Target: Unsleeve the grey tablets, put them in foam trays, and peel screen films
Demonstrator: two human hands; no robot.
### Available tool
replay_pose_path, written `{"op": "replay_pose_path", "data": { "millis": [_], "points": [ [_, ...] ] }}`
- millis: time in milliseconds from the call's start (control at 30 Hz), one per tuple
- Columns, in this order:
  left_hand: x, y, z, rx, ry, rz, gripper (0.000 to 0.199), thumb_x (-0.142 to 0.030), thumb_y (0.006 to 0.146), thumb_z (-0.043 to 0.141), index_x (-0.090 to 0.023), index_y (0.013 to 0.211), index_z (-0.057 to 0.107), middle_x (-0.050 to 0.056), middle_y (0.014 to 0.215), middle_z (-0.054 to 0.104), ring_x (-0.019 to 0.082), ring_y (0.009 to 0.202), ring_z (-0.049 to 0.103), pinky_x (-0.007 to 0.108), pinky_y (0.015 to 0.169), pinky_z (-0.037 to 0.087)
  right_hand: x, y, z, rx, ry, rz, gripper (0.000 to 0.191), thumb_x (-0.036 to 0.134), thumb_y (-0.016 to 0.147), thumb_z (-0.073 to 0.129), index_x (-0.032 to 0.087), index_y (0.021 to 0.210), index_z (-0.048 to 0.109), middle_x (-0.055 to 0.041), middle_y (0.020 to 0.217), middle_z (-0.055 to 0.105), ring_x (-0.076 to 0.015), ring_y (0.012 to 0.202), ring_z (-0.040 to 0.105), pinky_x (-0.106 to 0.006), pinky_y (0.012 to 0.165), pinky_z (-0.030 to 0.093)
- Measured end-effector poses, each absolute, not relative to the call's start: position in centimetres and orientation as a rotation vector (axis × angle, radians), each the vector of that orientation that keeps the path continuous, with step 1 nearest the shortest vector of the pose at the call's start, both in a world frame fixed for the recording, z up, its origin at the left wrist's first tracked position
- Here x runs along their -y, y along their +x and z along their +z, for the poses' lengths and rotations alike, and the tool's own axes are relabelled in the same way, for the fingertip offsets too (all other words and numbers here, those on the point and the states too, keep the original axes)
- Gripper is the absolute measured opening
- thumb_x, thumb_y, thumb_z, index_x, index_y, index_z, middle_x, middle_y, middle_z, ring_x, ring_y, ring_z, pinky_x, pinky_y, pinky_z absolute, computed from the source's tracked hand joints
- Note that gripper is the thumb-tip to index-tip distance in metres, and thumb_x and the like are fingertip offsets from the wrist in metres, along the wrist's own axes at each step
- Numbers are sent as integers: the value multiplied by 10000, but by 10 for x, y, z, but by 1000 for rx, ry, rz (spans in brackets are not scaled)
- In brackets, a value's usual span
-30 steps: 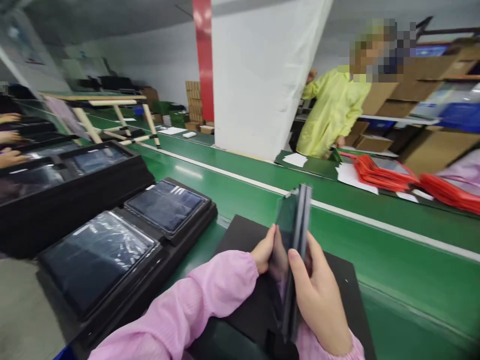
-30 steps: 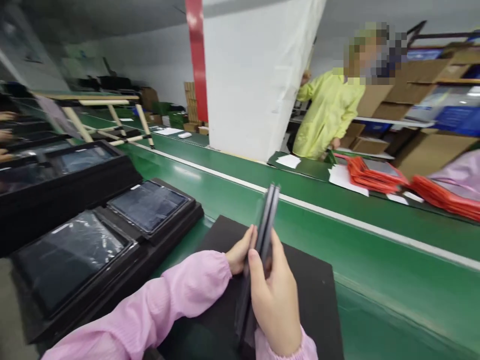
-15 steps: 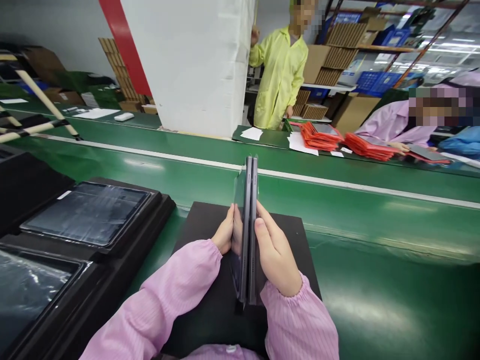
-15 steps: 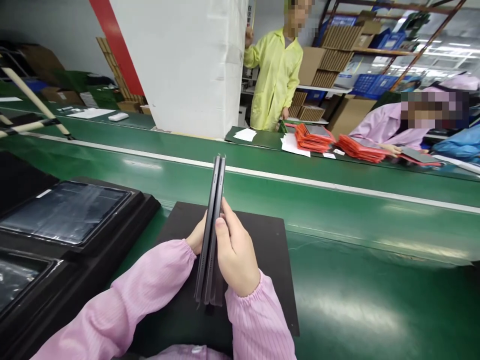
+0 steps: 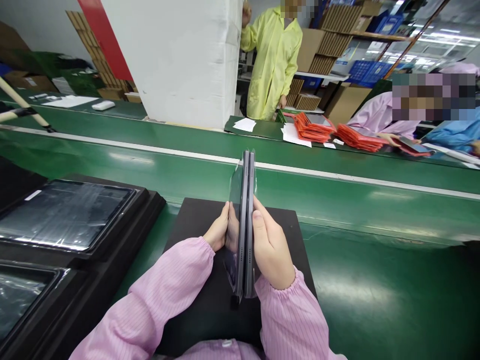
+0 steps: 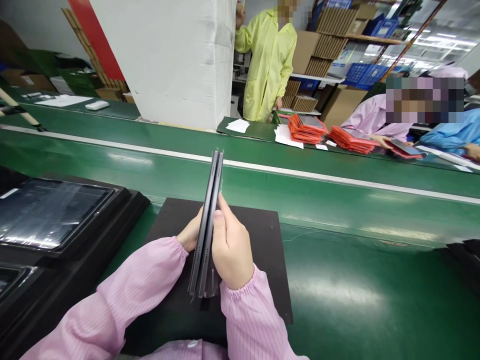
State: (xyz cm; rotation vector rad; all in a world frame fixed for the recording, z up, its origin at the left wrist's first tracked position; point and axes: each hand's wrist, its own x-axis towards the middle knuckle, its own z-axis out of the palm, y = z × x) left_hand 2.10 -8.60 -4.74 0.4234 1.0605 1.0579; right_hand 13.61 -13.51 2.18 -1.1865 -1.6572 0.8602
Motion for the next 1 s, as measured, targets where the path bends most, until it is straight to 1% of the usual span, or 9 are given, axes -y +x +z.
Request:
{"op": "replay_pose_path", "data": {
  "millis": [67, 133, 367, 433, 533, 633, 767, 900, 1000],
  "points": [
    [85, 21, -47, -1058, 447, 1074, 498, -492, 988, 411, -272, 1427, 496, 50, 1158, 735, 209, 1122, 658, 280, 992, 489, 135, 136, 22, 1643, -1196, 852, 488, 394, 1036, 345, 207, 1473, 459, -44, 1459, 543, -229, 1368, 492, -413, 1166, 392],
    [85, 21, -47, -1055, 465, 1078, 496, -492, 987, 412, -272, 1422, 505, 52, 1160, 737, 219, 1146, 649, 294, 1014, 478, 136, 136, 22, 1638, -1206, 838, 498, 399, 1033, 344, 188, 1467, 469, -56, 1457, 543, -237, 1369, 490, -409, 1165, 394],
    [86, 21, -47, -1074, 493, 1073, 559, -506, 982, 408, -182, 1430, 495, 100, 1187, 725, 251, 1169, 637, 331, 1056, 456, 135, 133, 22, 1647, -1230, 800, 506, 397, 1027, 335, 169, 1452, 490, -70, 1444, 554, -252, 1358, 502, -423, 1140, 423],
    [87, 21, -47, -1078, 497, 1077, 552, -501, 979, 421, -190, 1429, 496, 97, 1205, 718, 254, 1173, 635, 333, 1053, 458, 135, 133, 21, 1637, -1222, 801, 505, 392, 1026, 339, 160, 1446, 496, -72, 1445, 553, -245, 1357, 505, -422, 1146, 418],
    [87, 21, -47, -1075, 502, 1102, 518, -471, 983, 437, -227, 1437, 486, 70, 1249, 701, 235, 1200, 619, 302, 1046, 457, 134, 133, 19, 1617, -1212, 793, 497, 385, 1025, 346, 158, 1437, 505, -72, 1453, 545, -242, 1358, 503, -434, 1154, 405],
    [87, 21, -46, -1063, 505, 1117, 479, -457, 985, 442, -252, 1411, 519, 56, 1224, 712, 225, 1177, 631, 283, 1009, 479, 133, 134, 18, 1611, -1215, 787, 489, 383, 1025, 349, 167, 1433, 512, -71, 1454, 544, -250, 1364, 495, -446, 1149, 409],
    [86, 22, -46, -1080, 485, 1095, 441, -433, 982, 462, -236, 1362, 569, 67, 1068, 754, 228, 1059, 680, 291, 926, 526, 133, 134, 19, 1622, -1225, 782, 487, 379, 1025, 344, 170, 1428, 518, -74, 1440, 557, -258, 1355, 506, -452, 1129, 431],
    [86, 21, -47, -1100, 470, 1089, 421, -412, 979, 482, -252, 1358, 568, 54, 1077, 748, 214, 1039, 680, 266, 882, 531, 135, 134, 20, 1632, -1223, 774, 484, 367, 1024, 338, 172, 1431, 514, -69, 1438, 559, -252, 1349, 513, -448, 1128, 434],
    [85, 21, -49, -1091, 467, 1069, 436, -447, 973, 485, -251, 1352, 576, 53, 1019, 753, 213, 988, 688, 268, 845, 537, 135, 135, 21, 1624, -1215, 791, 492, 366, 1021, 351, 144, 1430, 511, -82, 1445, 552, -245, 1353, 508, -428, 1139, 425]
  ]
}}
